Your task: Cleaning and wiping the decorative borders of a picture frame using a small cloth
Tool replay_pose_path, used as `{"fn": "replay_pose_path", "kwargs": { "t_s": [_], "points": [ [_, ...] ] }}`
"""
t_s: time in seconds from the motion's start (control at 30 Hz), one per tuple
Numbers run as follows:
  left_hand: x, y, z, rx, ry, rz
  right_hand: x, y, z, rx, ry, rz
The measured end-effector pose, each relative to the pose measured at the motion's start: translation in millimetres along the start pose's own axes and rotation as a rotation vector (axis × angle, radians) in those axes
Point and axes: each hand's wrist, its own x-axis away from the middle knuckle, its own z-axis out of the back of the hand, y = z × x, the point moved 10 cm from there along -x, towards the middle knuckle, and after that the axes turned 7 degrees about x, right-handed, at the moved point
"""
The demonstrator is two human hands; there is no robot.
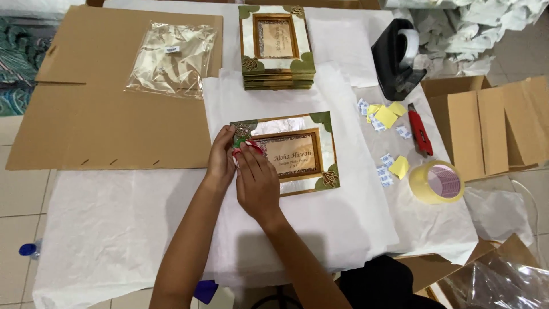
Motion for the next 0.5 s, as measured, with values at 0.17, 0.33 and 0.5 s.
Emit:
{"fn": "replay_pose_path", "kwargs": {
  "t_s": [0.17, 0.33, 0.5],
  "points": [
    [6.5, 2.1, -2.0, -0.027, 0.025, 0.02, 4.0, -1.1, -4.0, -0.027, 0.011, 0.021],
    [22.7, 20.5, -28.7, -0.043, -0.016, -0.012, -15.2, 2.7, 7.5, -0.072, 0.016, -0.004],
    [10.1, 11.9, -18.3, -0.085, -0.066, 0.034, -38.3, 14.3, -24.7, -0.106, -0.03, -0.064]
  ]
}}
